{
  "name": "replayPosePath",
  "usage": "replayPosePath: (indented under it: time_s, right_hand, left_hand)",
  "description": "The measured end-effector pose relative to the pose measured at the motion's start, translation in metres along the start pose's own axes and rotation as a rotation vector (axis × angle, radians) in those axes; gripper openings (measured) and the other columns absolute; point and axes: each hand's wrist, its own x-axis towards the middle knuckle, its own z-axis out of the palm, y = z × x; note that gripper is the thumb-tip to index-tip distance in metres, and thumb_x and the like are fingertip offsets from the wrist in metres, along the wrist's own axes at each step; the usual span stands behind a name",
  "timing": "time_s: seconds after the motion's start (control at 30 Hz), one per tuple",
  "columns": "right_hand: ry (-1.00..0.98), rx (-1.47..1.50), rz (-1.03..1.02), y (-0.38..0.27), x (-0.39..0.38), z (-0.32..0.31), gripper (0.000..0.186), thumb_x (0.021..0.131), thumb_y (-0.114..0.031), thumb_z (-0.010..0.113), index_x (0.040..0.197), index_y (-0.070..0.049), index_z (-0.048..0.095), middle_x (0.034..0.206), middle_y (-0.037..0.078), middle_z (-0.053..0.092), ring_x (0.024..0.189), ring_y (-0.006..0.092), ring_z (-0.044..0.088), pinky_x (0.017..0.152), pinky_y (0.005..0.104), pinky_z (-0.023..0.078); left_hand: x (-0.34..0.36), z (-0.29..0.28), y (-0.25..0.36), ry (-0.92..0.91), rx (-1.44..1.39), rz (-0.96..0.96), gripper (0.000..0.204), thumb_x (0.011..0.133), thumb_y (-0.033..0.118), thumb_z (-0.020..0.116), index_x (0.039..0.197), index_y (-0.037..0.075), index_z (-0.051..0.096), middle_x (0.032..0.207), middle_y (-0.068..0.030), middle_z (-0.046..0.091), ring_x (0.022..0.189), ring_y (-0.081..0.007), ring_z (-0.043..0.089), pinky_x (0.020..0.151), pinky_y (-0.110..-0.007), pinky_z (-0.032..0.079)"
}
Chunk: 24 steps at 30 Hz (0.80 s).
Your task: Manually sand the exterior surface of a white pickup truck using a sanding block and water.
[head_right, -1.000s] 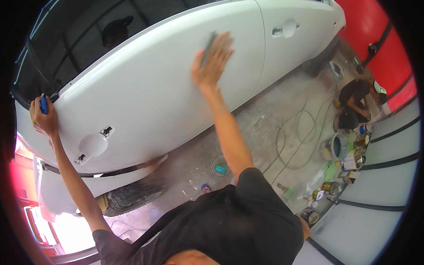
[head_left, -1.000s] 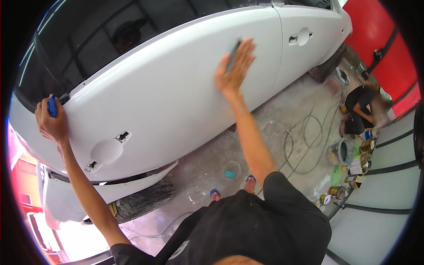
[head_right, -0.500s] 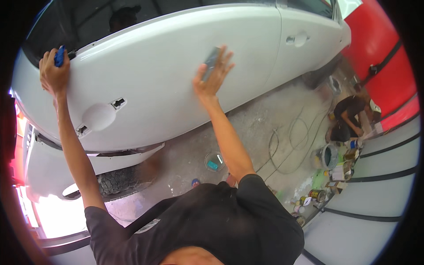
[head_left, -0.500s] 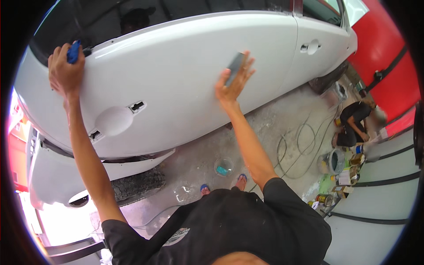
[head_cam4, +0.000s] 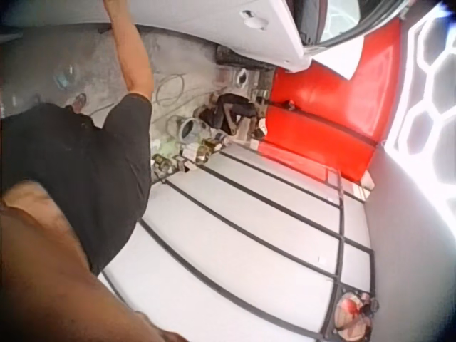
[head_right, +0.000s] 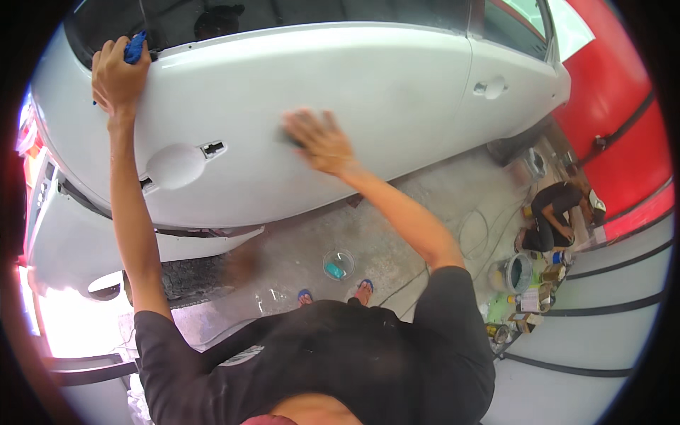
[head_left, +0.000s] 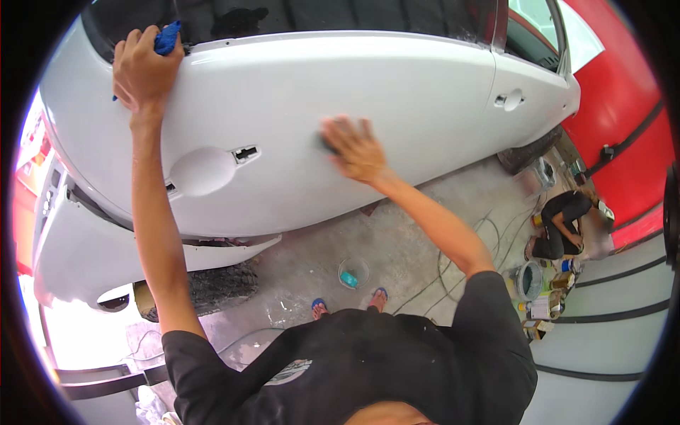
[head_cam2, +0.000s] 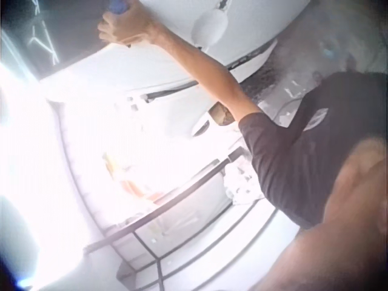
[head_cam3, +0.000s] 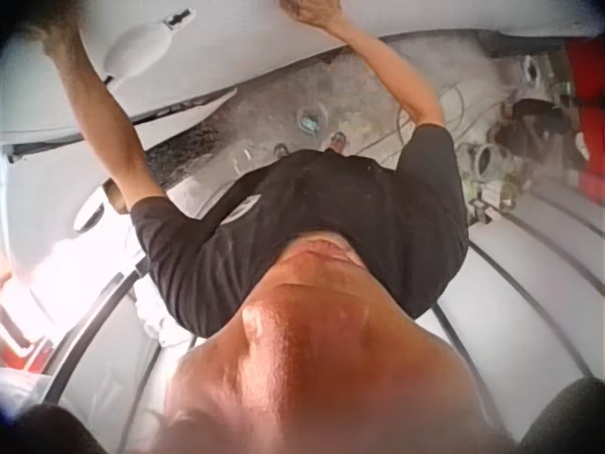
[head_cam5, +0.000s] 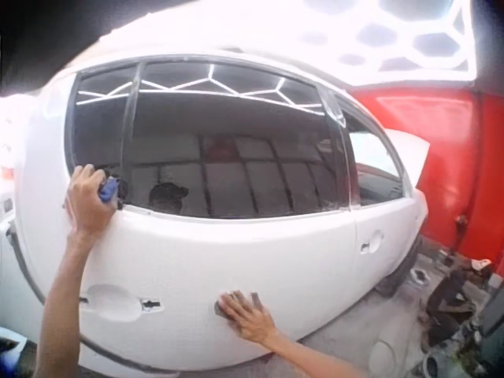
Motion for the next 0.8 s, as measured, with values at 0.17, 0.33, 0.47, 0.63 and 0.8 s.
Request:
replayPosePath:
  time_s: [0.17,0.33,0.47,0.63,0.8]
  right_hand:
    - [0.160,0.276,0.214,-0.040,0.026,0.011,0.069,0.100,-0.023,0.045,0.164,-0.007,0.024,0.172,0.007,0.018,0.160,0.0252,0.011,0.129,0.0511,0.000]
    - [-0.028,-0.032,-0.176,-0.117,0.124,0.011,0.073,0.092,-0.011,0.039,0.163,-0.005,0.023,0.172,0.008,0.019,0.160,0.0211,0.013,0.130,0.0453,0.002]
    - [-0.010,-0.225,-0.350,-0.022,0.029,0.007,0.072,0.093,-0.009,0.038,0.163,-0.008,0.025,0.170,0.005,0.026,0.159,0.0185,0.017,0.131,0.0431,0.002]
    - [-0.122,-0.001,-0.188,-0.032,0.042,-0.009,0.071,0.092,-0.010,0.041,0.161,-0.002,0.029,0.170,0.011,0.025,0.159,0.0230,0.019,0.131,0.0438,0.006]
    - [-0.210,-0.004,-0.205,-0.057,0.095,-0.015,0.076,0.099,-0.030,0.051,0.162,0.001,0.021,0.172,0.014,0.017,0.160,0.0255,0.010,0.130,0.0464,0.001]
  left_hand:
    - [0.011,-0.003,0.011,-0.050,0.031,-0.026,0.026,0.082,0.035,0.077,0.097,0.014,0.078,0.095,-0.0037,0.071,0.089,-0.0272,0.067,0.076,-0.040,0.057]
    - [0.001,-0.011,-0.003,-0.108,0.029,-0.025,0.027,0.082,0.033,0.077,0.100,0.013,0.076,0.097,-0.0053,0.070,0.091,-0.0289,0.066,0.077,-0.043,0.056]
    - [0.004,-0.020,0.007,-0.116,-0.034,0.009,0.023,0.084,0.030,0.077,0.098,0.012,0.072,0.097,-0.0043,0.065,0.093,-0.0276,0.063,0.077,-0.041,0.054]
    - [0.007,-0.014,0.008,-0.073,-0.045,0.046,0.022,0.084,0.029,0.076,0.097,0.011,0.071,0.098,-0.0058,0.065,0.094,-0.0291,0.064,0.080,-0.044,0.054]
    - [0.001,-0.005,0.006,-0.044,-0.060,0.037,0.019,0.084,0.029,0.077,0.094,0.013,0.071,0.091,-0.0027,0.065,0.091,-0.0268,0.063,0.078,-0.042,0.053]
